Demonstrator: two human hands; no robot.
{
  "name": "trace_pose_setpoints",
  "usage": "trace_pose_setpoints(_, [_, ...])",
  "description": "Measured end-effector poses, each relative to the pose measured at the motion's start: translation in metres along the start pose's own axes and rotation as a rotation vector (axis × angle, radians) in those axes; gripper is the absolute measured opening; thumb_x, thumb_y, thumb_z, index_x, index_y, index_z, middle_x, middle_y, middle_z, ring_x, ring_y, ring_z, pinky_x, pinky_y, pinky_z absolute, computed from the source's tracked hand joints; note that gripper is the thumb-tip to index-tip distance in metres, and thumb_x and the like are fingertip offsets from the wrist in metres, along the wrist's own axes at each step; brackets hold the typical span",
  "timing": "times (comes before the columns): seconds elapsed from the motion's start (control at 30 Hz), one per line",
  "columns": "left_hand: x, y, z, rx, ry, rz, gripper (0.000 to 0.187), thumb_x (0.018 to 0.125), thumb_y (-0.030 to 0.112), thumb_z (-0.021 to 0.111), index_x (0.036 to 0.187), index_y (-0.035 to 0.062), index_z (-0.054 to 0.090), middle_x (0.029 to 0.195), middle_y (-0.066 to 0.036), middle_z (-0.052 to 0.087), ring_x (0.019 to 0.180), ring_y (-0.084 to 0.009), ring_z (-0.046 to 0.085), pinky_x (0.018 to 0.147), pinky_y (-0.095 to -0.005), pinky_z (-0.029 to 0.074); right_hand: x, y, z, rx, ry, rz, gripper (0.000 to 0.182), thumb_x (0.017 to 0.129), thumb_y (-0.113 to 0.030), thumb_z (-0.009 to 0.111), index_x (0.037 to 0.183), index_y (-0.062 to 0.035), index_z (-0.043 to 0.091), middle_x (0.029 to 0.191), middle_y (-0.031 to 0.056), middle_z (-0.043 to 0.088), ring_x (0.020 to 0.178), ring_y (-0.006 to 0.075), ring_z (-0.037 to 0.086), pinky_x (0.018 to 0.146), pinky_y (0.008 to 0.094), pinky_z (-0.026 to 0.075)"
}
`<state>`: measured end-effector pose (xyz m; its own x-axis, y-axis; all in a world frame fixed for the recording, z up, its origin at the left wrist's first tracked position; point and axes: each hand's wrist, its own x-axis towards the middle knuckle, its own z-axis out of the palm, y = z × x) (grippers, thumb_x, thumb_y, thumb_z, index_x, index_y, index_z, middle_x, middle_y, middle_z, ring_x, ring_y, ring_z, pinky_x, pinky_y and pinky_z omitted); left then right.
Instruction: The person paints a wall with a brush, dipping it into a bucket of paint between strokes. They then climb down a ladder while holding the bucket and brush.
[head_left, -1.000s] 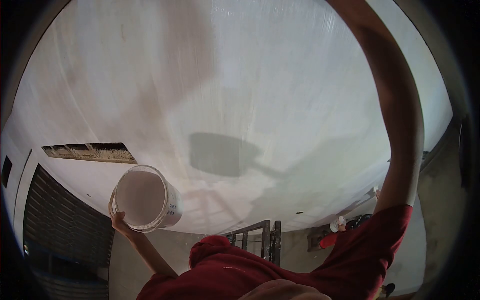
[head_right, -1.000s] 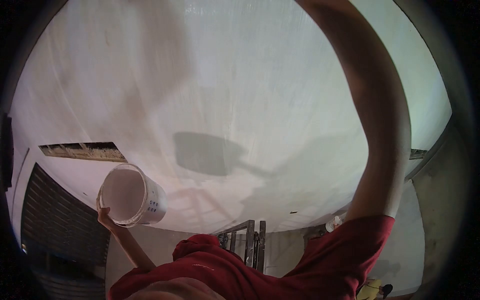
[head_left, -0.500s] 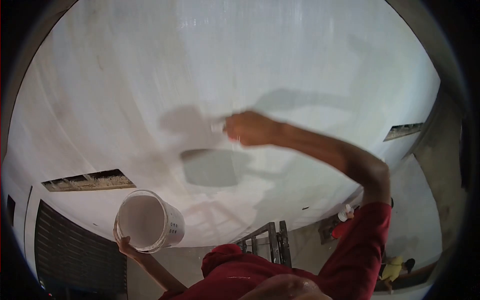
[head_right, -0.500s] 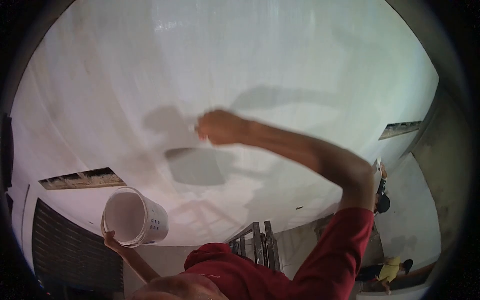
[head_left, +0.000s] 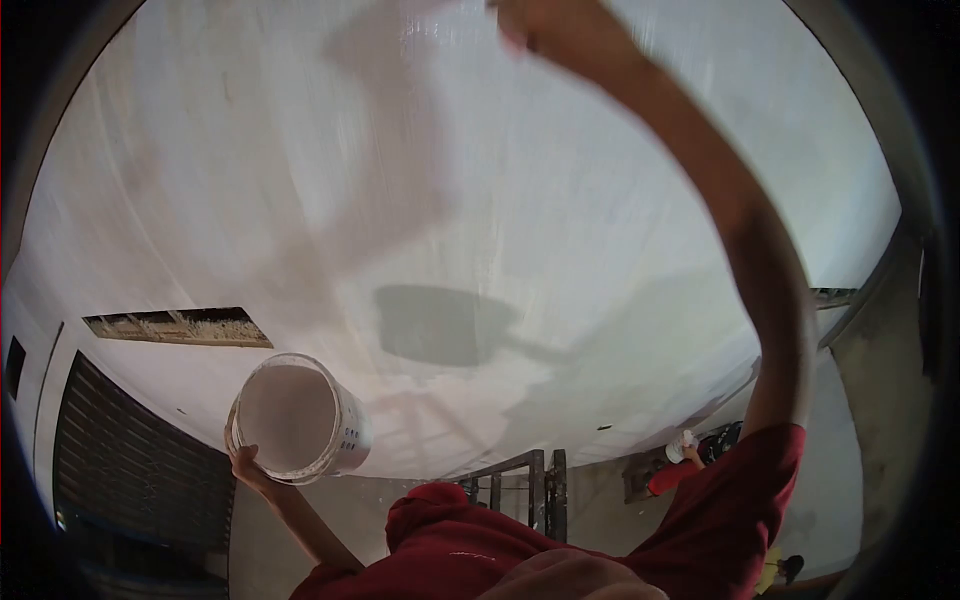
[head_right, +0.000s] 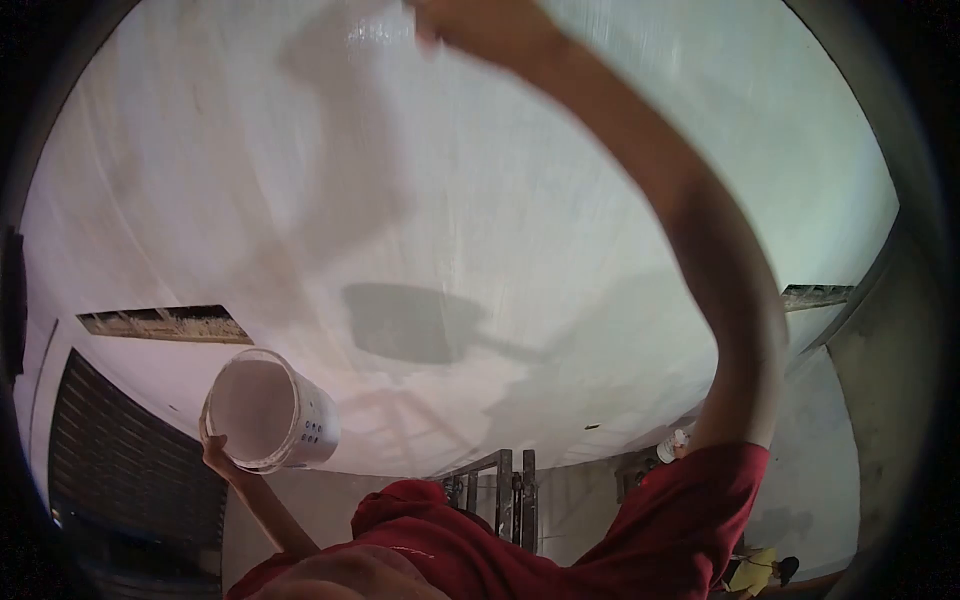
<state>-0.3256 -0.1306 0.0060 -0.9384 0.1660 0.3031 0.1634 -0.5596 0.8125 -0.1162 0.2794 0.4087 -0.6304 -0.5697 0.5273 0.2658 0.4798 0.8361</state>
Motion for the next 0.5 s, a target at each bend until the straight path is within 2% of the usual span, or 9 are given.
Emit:
trace_pose_setpoints(0.03, [0.001,0.003,0.007,-0.034,-0.009,0.003,0.067,0.062,0.025,0.044,0.119,-0.0082,0.054,0.113,-0.019,0.057,0.103,-0.0304,0.057,0.086,-0.0387,0.050,-0.026,-0.036,0.012,0.151,-0.200,0.149,0.017,0.077,-0.013,0.065,0.093,-0.0066,0.067,0.102,0.0085,0.063,0.092,0.0265,0.062,0.076,0.0358,0.054])
trace_pose_setpoints(0.07, [0.002,0.002,0.009,-0.020,0.012,0.022,0.066,0.062,0.024,0.044,0.119,-0.0083,0.054,0.113,-0.019,0.057,0.103,-0.0301,0.057,0.086,-0.0383,0.049,-0.042,-0.081,0.005,0.125,-0.283,0.172,0.022,0.071,-0.016,0.067,0.092,-0.0083,0.065,0.103,0.0102,0.061,0.094,0.0250,0.062,0.074,0.0321,0.056])
trace_pose_setpoints(0.13, [-0.001,0.001,0.006,0.023,0.059,0.050,0.065,0.063,0.023,0.044,0.118,-0.0084,0.055,0.112,-0.019,0.057,0.103,-0.0294,0.056,0.088,-0.0375,0.048,-0.088,-0.156,0.007,0.060,-0.306,0.105,0.021,0.073,-0.016,0.066,0.090,-0.0048,0.060,0.109,0.0231,0.058,0.100,0.0293,0.062,0.072,0.0301,0.057])
trace_pose_setpoints(0.2, [-0.001,0.000,0.007,-0.019,0.051,0.032,0.065,0.063,0.022,0.044,0.119,-0.0085,0.055,0.112,-0.019,0.057,0.103,-0.0292,0.056,0.089,-0.0373,0.046,-0.127,-0.205,0.005,0.168,-0.391,0.044,0.023,0.073,-0.019,0.067,0.086,-0.0027,0.058,0.116,0.0280,0.056,0.103,0.0301,0.062,0.075,0.0296,0.058])
trace_pose_setpoints(0.23, [-0.003,0.001,0.004,-0.031,0.045,0.014,0.065,0.063,0.022,0.043,0.119,-0.0085,0.055,0.113,-0.018,0.057,0.103,-0.0291,0.055,0.089,-0.0371,0.046,-0.140,-0.223,0.001,0.257,-0.433,0.025,0.024,0.073,-0.022,0.068,0.084,-0.0030,0.059,0.111,0.0263,0.058,0.101,0.0295,0.062,0.072,0.0280,0.058])
trace_pose_setpoints(0.3, [-0.001,-0.002,-0.006,0.064,0.035,0.075,0.067,0.063,0.025,0.047,0.122,-0.0061,0.053,0.112,-0.019,0.057,0.103,-0.0312,0.057,0.087,-0.0389,0.048,-0.150,-0.243,-0.005,0.561,-0.665,0.043,0.018,0.075,-0.019,0.067,0.083,-0.0042,0.061,0.106,0.0195,0.061,0.097,0.0285,0.062,0.068,0.0336,0.056])
trace_pose_setpoints(0.43, [0.003,-0.004,-0.006,-0.041,0.048,0.015,0.068,0.061,0.022,0.045,0.122,-0.0065,0.053,0.111,-0.021,0.058,0.100,-0.0318,0.059,0.085,-0.0380,0.050,-0.095,-0.172,0.004,0.814,-0.794,0.159,0.009,0.077,-0.005,0.058,0.083,-0.0071,0.064,0.085,0.0142,0.064,0.080,0.0333,0.061,0.071,0.0476,0.047])
trace_pose_setpoints(0.47, [0.003,-0.005,-0.007,-0.059,0.069,0.008,0.068,0.060,0.021,0.045,0.121,-0.0073,0.054,0.111,-0.021,0.058,0.099,-0.0317,0.059,0.085,-0.0375,0.050,-0.079,-0.138,0.010,0.884,-0.638,0.267,0.013,0.077,-0.002,0.056,0.084,-0.0063,0.066,0.078,0.0164,0.063,0.076,0.0354,0.060,0.072,0.0467,0.047])
trace_pose_setpoints(0.5, [0.005,-0.005,-0.006,-0.075,0.089,0.003,0.067,0.060,0.020,0.044,0.120,-0.0081,0.054,0.111,-0.020,0.058,0.099,-0.0315,0.059,0.085,-0.0370,0.050,-0.053,-0.098,0.008,0.855,-0.632,0.302,0.014,0.077,-0.001,0.057,0.085,-0.0049,0.067,0.081,0.0160,0.066,0.077,0.0355,0.060,0.071,0.0431,0.049])
